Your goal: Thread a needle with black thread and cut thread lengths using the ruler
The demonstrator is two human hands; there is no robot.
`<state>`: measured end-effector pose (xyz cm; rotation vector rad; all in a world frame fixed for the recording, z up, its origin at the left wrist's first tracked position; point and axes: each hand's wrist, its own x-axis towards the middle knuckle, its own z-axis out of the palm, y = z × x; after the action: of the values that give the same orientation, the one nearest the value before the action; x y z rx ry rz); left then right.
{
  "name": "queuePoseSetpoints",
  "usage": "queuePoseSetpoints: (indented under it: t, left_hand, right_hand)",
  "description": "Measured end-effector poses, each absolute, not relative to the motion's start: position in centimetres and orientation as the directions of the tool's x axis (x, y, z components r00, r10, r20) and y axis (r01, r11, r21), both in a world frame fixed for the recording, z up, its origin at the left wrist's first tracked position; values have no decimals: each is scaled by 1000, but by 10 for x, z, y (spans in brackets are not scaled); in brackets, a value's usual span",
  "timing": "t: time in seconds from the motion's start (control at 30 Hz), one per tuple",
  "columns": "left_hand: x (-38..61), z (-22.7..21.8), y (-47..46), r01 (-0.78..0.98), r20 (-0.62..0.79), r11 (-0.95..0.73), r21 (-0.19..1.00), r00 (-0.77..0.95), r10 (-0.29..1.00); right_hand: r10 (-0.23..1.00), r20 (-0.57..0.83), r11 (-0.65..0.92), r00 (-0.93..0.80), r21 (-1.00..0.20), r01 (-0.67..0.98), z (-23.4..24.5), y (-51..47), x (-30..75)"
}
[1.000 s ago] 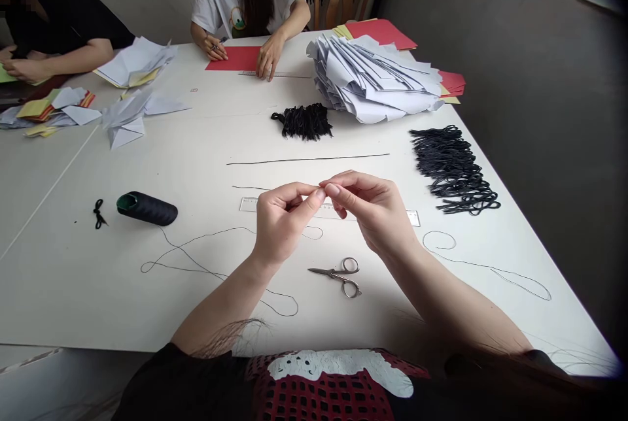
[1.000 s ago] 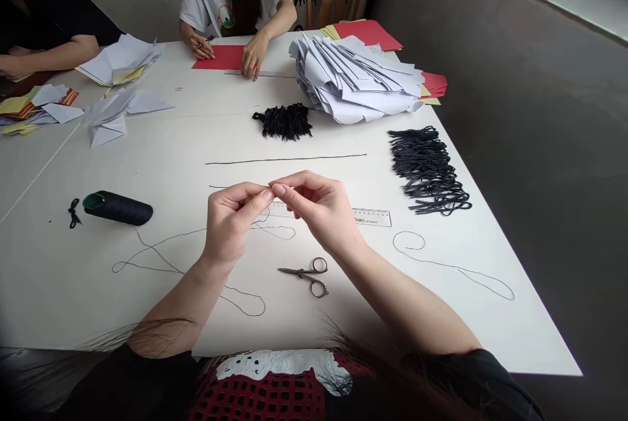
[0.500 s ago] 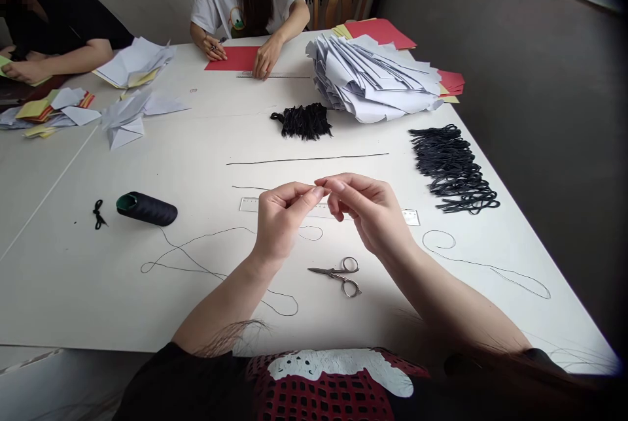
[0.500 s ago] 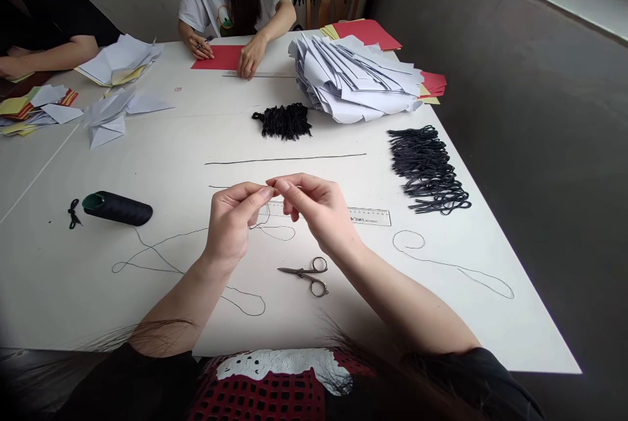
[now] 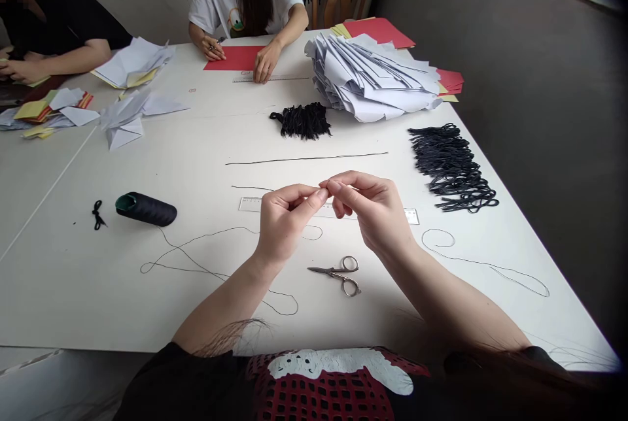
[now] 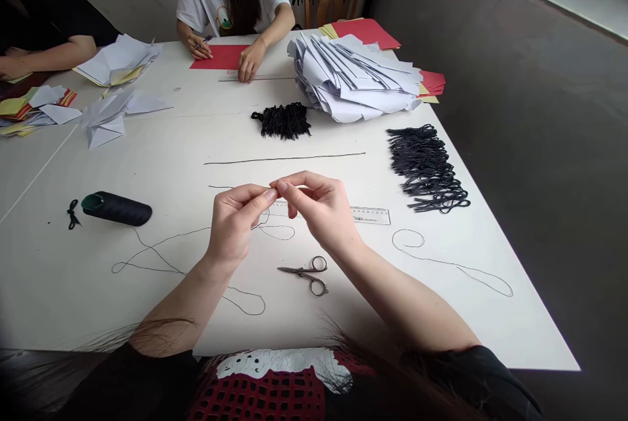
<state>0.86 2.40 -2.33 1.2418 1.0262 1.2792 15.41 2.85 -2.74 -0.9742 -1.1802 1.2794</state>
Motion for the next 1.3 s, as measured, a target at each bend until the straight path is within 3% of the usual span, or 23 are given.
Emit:
queuePoseSetpoints:
  t: [0.37,0.53,0.73,0.93,1.3]
  left_hand:
    - [9,-24,26,-139,121,-114,984,42,992]
    - [8,-30,26,-63,146,-143,988,42,988]
    - [9,-29,25,-92,145,-136,987,103,984]
    - [9,-28,25,-161,35,-4,987,191,981]
    - [7,-23,22,-113,106,-103,988,22,994]
  right_hand:
    - [978,-56,-111,-199,-955,-274,-22,27,150]
    - [992,-41,-74,-118,-953,-293,-29,30,149]
    - [986,133,96,-104,-948,-304,-27,30,152]
    - [990,-15,-63,-142,-938,-341,-20,30,154]
    - [991,-36,-78,-129,-939,-336,-15,27,157]
